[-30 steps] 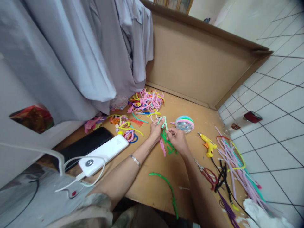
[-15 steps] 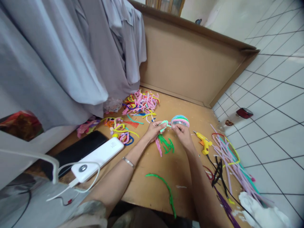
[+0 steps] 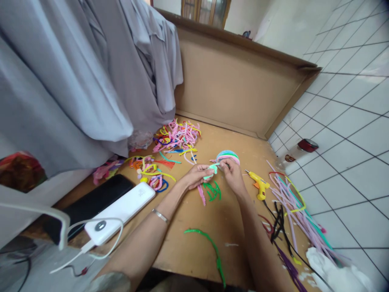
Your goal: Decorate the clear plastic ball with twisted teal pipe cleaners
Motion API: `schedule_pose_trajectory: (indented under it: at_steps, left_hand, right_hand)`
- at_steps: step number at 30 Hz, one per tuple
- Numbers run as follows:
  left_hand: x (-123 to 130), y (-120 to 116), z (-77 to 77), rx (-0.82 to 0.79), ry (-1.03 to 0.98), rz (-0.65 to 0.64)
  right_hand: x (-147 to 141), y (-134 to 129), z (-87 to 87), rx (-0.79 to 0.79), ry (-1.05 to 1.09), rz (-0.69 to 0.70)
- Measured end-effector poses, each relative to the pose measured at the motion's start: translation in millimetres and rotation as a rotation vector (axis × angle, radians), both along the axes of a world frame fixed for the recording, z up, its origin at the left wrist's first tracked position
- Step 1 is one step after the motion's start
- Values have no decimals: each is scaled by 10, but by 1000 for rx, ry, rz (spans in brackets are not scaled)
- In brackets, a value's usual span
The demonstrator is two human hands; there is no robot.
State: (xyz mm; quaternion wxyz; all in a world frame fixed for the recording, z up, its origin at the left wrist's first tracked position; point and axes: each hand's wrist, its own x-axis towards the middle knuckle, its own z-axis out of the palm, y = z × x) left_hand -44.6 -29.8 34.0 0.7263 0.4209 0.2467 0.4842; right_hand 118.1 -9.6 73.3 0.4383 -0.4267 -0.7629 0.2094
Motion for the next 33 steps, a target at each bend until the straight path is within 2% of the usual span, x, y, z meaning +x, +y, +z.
schedule_pose_trajectory:
  at_steps: [6,10,12,16,20,23,26,30,32,33]
  left_hand:
    - [13,-24,18,33,10,-46]
    - [7,-20,-15,33,49,-127]
    - [-1,-8,-36,25,46,-121]
    - [-20,39,-66,-32,-20,11]
    - [-44,116,-74,-122,-162,225]
    - [-79,170,-75,-202,-275,358]
    - [-111,196,-80,-228,-360,428]
    - [-82,189,-87,-204,-377,480]
    - [-39,172,-83,-189,-340,523]
    - [-17,162,-78,-172,-309,535]
  right_hand:
    - [-52,-22,1,-14,60,6]
    - [-79,-51,48,-71,136,3]
    - [-79,-69,72,-92,172,11]
    - [-62,-105,108,-102,212,29]
    - [-68,-133,139,-52,171,50]
    - [-85,-162,166,-2,66,138]
    - [-96,-212,190,55,-167,185]
    - [-115,-284,170,78,-623,-17]
    - [-125,-292,127,42,-718,-82]
    - [-127,-284,101,27,-692,-69]
